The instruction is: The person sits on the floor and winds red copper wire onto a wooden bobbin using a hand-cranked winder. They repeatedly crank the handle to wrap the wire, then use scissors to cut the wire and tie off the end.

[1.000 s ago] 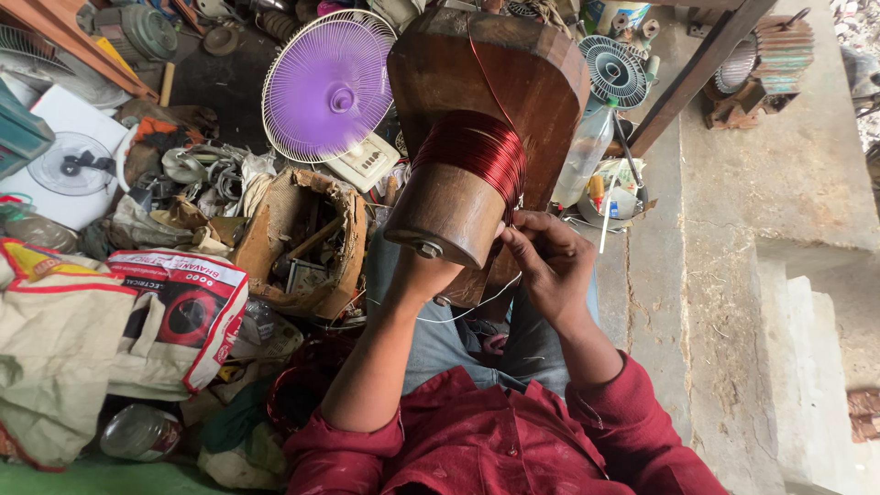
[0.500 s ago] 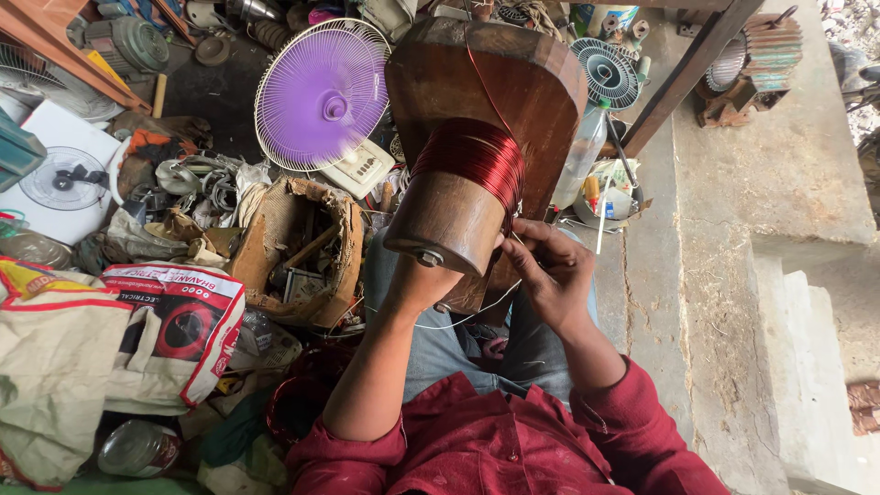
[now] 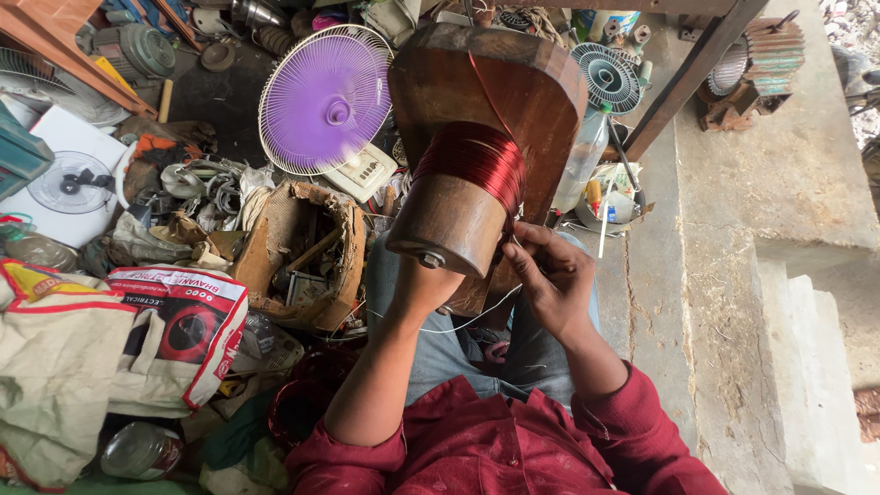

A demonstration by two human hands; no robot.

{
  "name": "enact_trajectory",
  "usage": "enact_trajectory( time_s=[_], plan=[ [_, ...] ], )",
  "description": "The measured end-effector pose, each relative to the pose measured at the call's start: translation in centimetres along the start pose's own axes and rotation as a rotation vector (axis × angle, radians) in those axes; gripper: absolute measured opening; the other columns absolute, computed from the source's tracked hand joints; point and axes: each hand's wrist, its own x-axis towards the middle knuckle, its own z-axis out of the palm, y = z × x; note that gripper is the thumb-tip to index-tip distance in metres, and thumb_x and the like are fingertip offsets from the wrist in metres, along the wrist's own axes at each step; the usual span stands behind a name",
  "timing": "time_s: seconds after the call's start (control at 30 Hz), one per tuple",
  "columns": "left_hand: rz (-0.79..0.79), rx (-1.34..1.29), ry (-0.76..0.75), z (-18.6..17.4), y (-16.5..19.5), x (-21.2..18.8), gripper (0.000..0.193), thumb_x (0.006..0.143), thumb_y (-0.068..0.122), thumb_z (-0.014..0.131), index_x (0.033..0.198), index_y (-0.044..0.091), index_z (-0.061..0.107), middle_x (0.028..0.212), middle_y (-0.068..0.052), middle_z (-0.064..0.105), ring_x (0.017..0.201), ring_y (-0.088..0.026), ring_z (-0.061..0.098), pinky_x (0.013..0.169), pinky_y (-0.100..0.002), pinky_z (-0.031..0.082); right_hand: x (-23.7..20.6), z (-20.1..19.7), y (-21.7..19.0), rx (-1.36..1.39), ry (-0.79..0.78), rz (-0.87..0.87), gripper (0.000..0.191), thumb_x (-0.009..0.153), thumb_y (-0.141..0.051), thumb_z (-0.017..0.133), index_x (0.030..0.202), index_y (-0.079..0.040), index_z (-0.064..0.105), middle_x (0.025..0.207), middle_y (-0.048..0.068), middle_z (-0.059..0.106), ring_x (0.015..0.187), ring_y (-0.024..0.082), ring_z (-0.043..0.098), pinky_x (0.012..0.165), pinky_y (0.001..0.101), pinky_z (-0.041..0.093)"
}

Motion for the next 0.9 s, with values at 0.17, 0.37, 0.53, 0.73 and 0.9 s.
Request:
enact_trajectory(
  time_s=[0.17, 0.37, 0.53, 0.73, 0.9],
  plan=[
    [0.053, 0.045, 0.012, 0.1, 0.2, 0.3, 0.016, 0.088, 0.002, 0.074, 0.102, 0.0, 0.067, 0.092, -0.008, 0.072, 0.085, -0.02, 0.074, 0.072, -0.034, 0.058, -0.1, 0.2, -0.5, -0.009, 0.015, 0.015, 0.03, 0.097, -0.002, 0.072, 0.126, 0.007, 0.067, 0.1, 0.004, 0.072, 0.087, 0.007, 0.065, 0.08, 0.02, 0.053],
    [-0.002, -0.268, -0.111, -0.9, 3.5, 1.3, 0.017, 0.092, 0.0, 0.076, 0.107, 0.0, 0.07, 0.102, -0.008, 0.075, 0.093, -0.017, 0.075, 0.079, -0.032, 0.061, -0.8, 2.8, -2.0, -0.218, 0.119, -0.258, 0.031, 0.098, -0.006, 0.069, 0.125, 0.006, 0.059, 0.105, 0.008, 0.069, 0.091, 0.012, 0.068, 0.082, 0.0228, 0.056],
    [0.004, -0.378, -0.199, -1.5, 5.7, 2.0, 0.015, 0.095, 0.003, 0.074, 0.107, 0.0, 0.067, 0.101, -0.005, 0.072, 0.094, -0.014, 0.071, 0.084, -0.031, 0.06, -0.2, 2.8, -2.2, -0.402, 0.085, -0.539, 0.018, 0.097, 0.001, 0.071, 0.114, 0.004, 0.067, 0.092, 0.014, 0.071, 0.074, 0.018, 0.069, 0.066, 0.0273, 0.052],
    [0.056, -0.233, -0.206, -1.5, 5.1, 1.9, 0.015, 0.093, 0.006, 0.08, 0.104, 0.002, 0.071, 0.1, -0.006, 0.074, 0.094, -0.015, 0.072, 0.084, -0.031, 0.06, -0.2, 1.5, -1.1, -0.387, 0.084, -0.556, 0.017, 0.091, 0.006, 0.071, 0.107, 0.001, 0.069, 0.085, 0.013, 0.068, 0.07, 0.021, 0.065, 0.063, 0.0309, 0.048],
    [-0.178, -0.372, -0.16, -0.9, 4.7, 2.0, 0.025, 0.093, 0.019, 0.078, 0.111, 0.002, 0.072, 0.105, -0.005, 0.075, 0.096, -0.014, 0.074, 0.083, -0.031, 0.061, -0.5, 1.9, -1.2, -0.538, 0.039, -0.707, 0.02, 0.084, 0.007, 0.071, 0.1, 0.002, 0.063, 0.084, 0.012, 0.067, 0.065, 0.023, 0.065, 0.057, 0.0337, 0.05]
  ],
)
